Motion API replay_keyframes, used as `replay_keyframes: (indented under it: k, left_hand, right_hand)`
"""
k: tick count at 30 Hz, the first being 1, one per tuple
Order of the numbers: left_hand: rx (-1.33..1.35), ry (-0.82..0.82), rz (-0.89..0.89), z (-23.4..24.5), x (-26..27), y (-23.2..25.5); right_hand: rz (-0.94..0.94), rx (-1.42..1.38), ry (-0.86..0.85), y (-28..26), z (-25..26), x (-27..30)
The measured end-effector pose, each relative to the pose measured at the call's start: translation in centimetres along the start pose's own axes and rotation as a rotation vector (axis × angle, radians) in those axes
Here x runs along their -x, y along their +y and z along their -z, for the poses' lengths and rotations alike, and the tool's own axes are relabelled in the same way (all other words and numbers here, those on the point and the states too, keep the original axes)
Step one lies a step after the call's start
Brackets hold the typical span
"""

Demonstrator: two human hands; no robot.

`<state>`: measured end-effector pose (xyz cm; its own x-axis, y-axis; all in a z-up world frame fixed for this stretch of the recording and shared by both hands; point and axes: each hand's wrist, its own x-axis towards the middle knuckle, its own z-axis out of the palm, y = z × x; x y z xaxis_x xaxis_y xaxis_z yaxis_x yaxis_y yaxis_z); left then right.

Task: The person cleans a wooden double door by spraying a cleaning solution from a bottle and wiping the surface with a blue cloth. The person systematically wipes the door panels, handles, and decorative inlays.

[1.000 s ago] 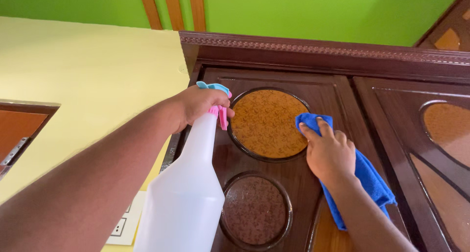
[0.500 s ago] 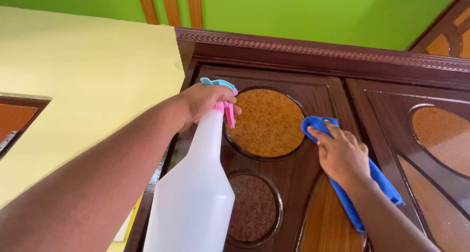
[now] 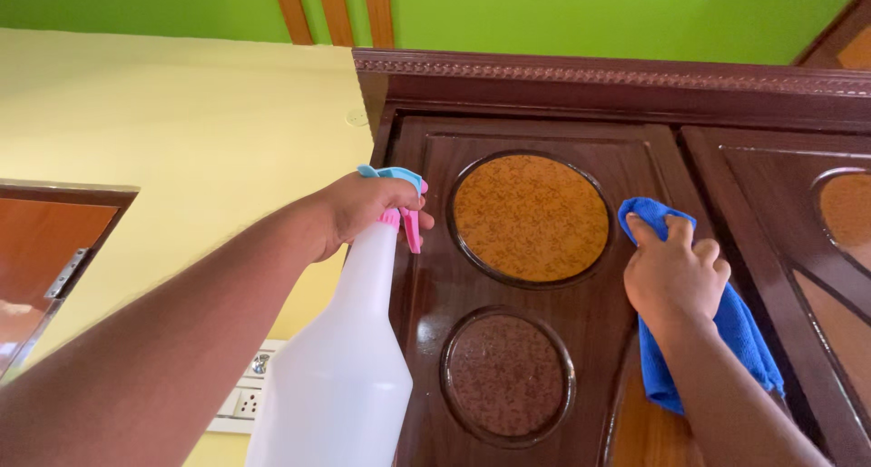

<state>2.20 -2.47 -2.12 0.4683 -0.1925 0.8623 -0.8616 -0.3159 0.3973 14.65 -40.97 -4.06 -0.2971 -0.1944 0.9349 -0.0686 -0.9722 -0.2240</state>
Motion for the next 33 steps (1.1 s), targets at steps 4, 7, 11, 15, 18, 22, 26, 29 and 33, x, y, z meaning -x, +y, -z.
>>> replay_keyframes:
  k: [4, 7, 11, 15, 18, 22, 26, 29, 33]
  left_hand:
    - [-0.025, 0.039, 0.05, 1.4, 1.1, -0.7]
    - [-0.016, 0.034, 0.069, 2.2, 1.8, -1.8]
    - [0.019, 0.019, 0.075, 3.5, 2.2, -3.3]
    - [0.019, 0.036, 0.098, 4.6, 2.5, -4.5]
    - [0.037, 0.043, 0.093, 4.9, 3.2, -5.2]
    - [0.026, 0.035, 0.064, 5.4, 4.6, -5.7]
    - [0.087, 0.038, 0.071, 5.6, 6.2, -5.9]
    - [0.08, 0.018, 0.07, 5.6, 6.9, -5.9]
    - [0.049, 0.015, 0.063, 5.2, 6.9, -6.2]
  right_hand:
    - [0.045, -0.034, 0.012, -4.2, 1.2, 2.0]
    - [0.112, -0.105, 0.031, -8.2, 2.0, 3.1]
    - [0.194, -0.228, 0.085, -13.9, 2.6, 4.7]
    - [0.273, -0.259, 0.11, -20.0, 3.2, 5.6]
    - [0.326, -0.341, 0.094, -24.3, 3.8, 7.4]
    - [0.407, -0.324, 0.062, -28.6, 4.7, 10.8]
    - [0.511, -0.333, 0.077, -28.0, 5.8, 14.5]
    - [0.667, -0.345, 0.112, -26.0, 6.6, 15.7]
    - [0.642, -0.339, 0.138, -23.0, 7.0, 14.4]
